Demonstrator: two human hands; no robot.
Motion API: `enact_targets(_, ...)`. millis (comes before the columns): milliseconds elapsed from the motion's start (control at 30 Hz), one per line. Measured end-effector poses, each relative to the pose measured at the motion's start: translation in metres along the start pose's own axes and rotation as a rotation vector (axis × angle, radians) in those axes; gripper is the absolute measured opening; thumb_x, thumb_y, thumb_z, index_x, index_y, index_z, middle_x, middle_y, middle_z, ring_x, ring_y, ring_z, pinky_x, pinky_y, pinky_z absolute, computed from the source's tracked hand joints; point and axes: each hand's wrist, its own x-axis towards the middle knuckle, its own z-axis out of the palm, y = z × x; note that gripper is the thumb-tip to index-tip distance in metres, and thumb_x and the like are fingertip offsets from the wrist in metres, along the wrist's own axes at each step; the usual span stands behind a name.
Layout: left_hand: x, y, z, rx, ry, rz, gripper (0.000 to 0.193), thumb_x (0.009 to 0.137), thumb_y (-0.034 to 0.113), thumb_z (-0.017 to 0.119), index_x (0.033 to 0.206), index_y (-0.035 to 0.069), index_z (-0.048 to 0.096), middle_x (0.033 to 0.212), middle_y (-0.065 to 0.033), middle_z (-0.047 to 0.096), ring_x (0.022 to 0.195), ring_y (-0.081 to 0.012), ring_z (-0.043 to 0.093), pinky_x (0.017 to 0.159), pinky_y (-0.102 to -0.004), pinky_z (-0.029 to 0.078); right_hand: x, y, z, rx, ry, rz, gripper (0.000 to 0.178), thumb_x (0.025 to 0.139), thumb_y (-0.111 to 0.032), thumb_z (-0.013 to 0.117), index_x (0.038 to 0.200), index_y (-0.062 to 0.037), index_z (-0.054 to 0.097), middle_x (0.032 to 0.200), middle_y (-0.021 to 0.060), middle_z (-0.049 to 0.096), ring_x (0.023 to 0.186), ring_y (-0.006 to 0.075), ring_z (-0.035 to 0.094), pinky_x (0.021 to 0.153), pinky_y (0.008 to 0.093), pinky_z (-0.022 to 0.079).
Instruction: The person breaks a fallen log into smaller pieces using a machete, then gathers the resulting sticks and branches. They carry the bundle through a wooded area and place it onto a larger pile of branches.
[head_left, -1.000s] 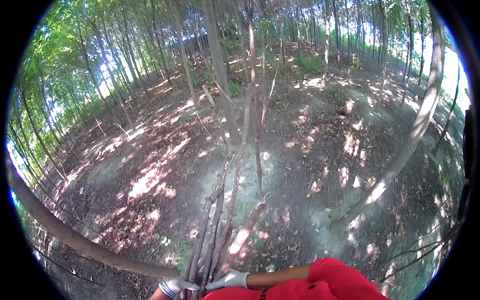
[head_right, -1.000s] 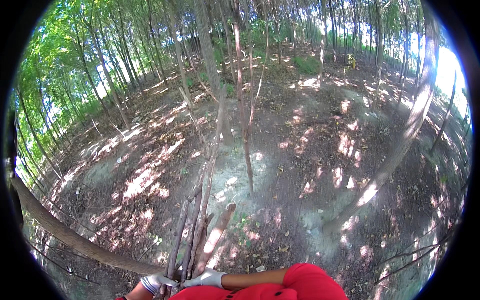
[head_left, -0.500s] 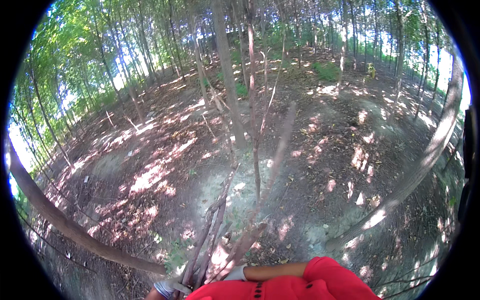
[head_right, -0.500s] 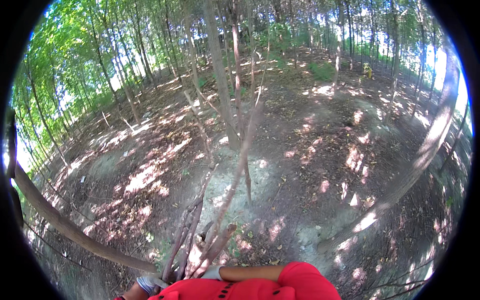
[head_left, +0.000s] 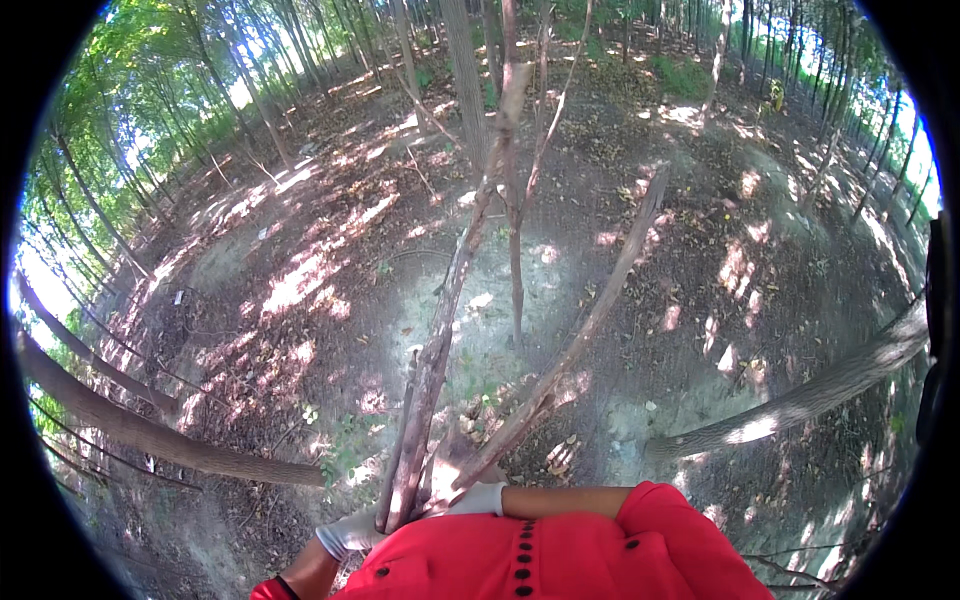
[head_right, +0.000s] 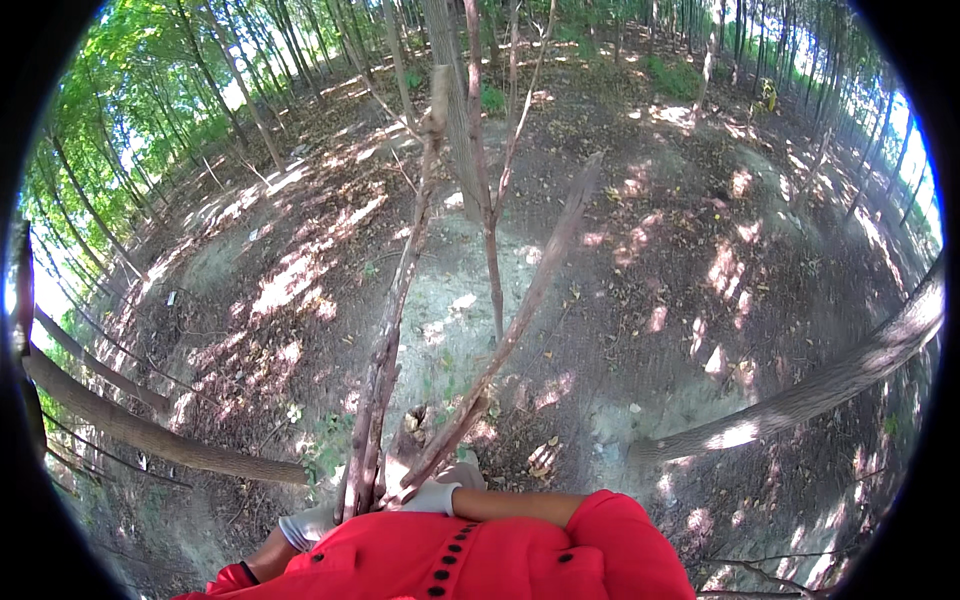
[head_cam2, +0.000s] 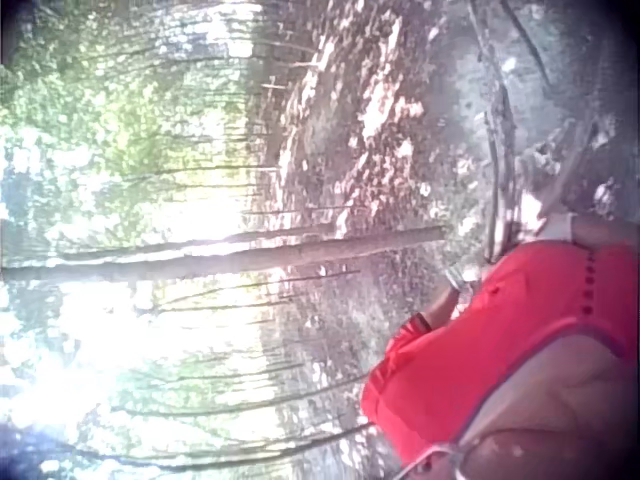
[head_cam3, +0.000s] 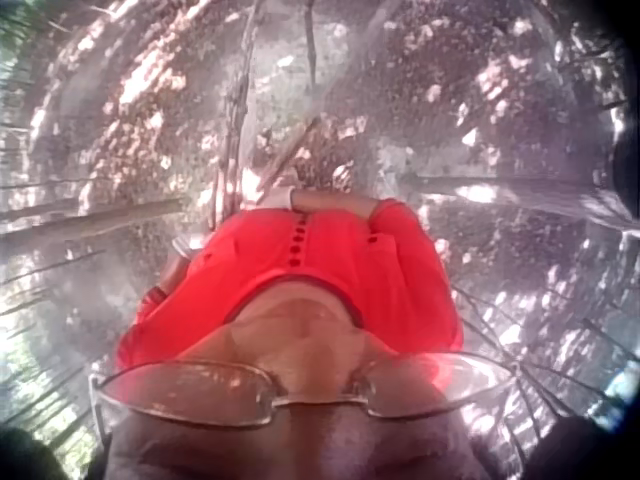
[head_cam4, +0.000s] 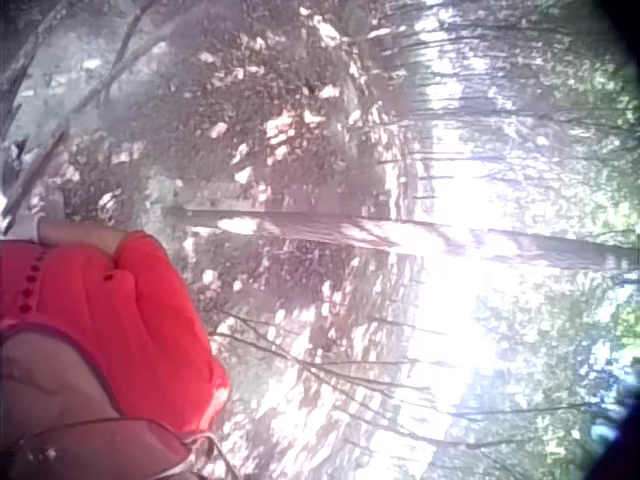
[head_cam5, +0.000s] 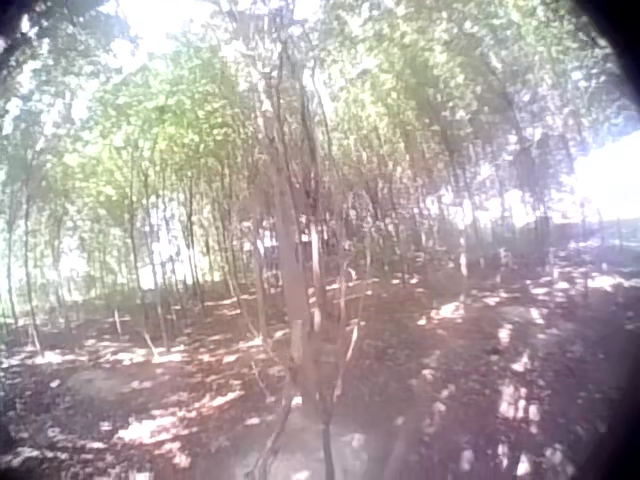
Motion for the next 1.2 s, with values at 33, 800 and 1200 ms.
enact_targets(33,0.008,0.008,-0.006,-0.003,-0.016,0.011,0.1,0.07,0.026,0.084,0.147,0.003,0.024,0.144,-0.0113,0.039,0.131,-0.0226,0.039,0.109,-0.0371,0.033,0.006,0.002,-0.007,-0.056,0.01,-0.032,0.039,0.094,-0.036,0.045,0.118,-0.0109,0.063,0.121,0.0104,0.061,0.114,0.0266,0.055,0.1,0.0363,0.039)
enact_targets(800,0.101,0.077,-0.182,0.011,-0.113,-0.054,0.092,0.065,0.021,0.087,0.14,0.001,0.038,0.132,-0.0111,0.053,0.12,-0.0199,0.05,0.104,-0.0351,0.038,0.113,0.001,-0.145,0.481,0.577,0.206,0.056,0.08,-0.032,0.075,0.123,-0.0021,0.058,0.117,0.0108,0.064,0.108,0.0203,0.059,0.098,0.0345,0.045)
enact_targets(1200,0.141,0.114,-0.059,0.193,-0.01,-0.085,0.089,0.066,0.017,0.086,0.139,0.002,0.039,0.128,-0.0082,0.056,0.115,-0.0178,0.054,0.098,-0.0345,0.044,0.015,0.042,-0.125,0.338,0.628,0.193,0.045,0.077,-0.043,0.077,0.101,-0.005,0.069,0.088,0.0073,0.071,0.084,0.0165,0.065,0.079,0.0306,0.051)
